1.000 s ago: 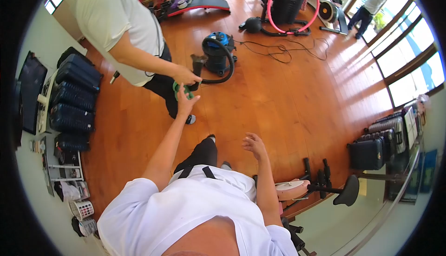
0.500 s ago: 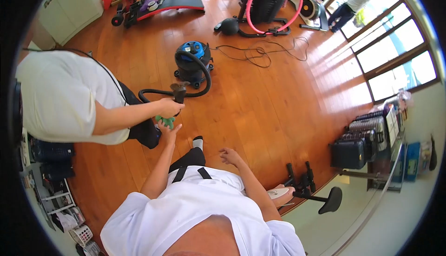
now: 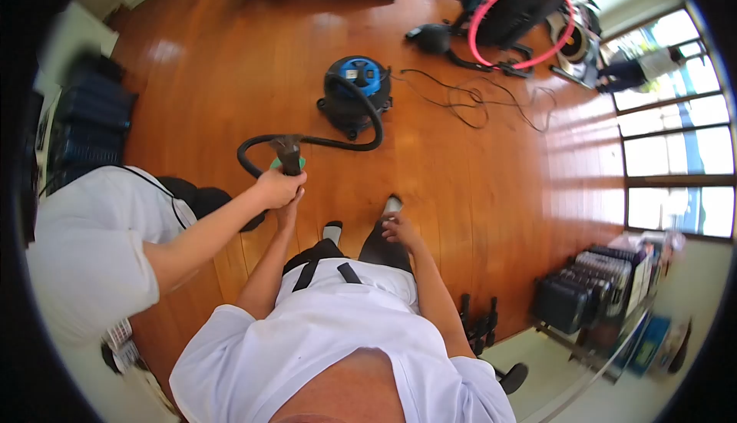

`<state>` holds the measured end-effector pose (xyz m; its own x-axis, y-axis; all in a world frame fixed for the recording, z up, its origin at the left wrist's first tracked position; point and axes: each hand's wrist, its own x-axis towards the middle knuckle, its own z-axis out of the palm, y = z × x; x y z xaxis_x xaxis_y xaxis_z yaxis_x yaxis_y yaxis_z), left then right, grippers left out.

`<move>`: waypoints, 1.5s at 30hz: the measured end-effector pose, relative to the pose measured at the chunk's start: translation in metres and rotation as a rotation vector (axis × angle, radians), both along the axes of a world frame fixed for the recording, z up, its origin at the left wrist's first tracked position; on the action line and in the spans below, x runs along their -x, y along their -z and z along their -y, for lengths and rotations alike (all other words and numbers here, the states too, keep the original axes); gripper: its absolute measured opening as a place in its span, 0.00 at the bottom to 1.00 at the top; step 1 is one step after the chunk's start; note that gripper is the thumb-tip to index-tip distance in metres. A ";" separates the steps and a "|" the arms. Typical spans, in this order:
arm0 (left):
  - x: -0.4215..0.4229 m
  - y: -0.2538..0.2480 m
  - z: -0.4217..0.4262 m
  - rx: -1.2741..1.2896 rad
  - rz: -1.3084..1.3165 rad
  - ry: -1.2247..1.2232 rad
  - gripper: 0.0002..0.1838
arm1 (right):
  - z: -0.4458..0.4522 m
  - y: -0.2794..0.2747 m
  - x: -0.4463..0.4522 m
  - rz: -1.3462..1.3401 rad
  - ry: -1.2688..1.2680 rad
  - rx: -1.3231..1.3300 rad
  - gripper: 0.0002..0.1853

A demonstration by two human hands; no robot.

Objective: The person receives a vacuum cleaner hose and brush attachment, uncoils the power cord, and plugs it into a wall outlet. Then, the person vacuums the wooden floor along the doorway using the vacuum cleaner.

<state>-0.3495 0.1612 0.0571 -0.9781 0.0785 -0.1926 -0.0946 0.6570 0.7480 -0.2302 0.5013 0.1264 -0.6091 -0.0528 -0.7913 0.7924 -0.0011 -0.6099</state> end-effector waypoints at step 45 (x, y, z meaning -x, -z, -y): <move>0.186 -0.036 -0.254 0.064 0.535 -1.061 0.17 | -0.238 0.280 0.622 -0.467 -1.132 -0.897 0.32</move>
<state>-0.5355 0.4153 0.0932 -0.3431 -0.7464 -0.5702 -0.9037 0.0968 0.4170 -0.8519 0.7391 -0.1535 -0.7769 -0.2706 -0.5686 -0.1369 0.9539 -0.2669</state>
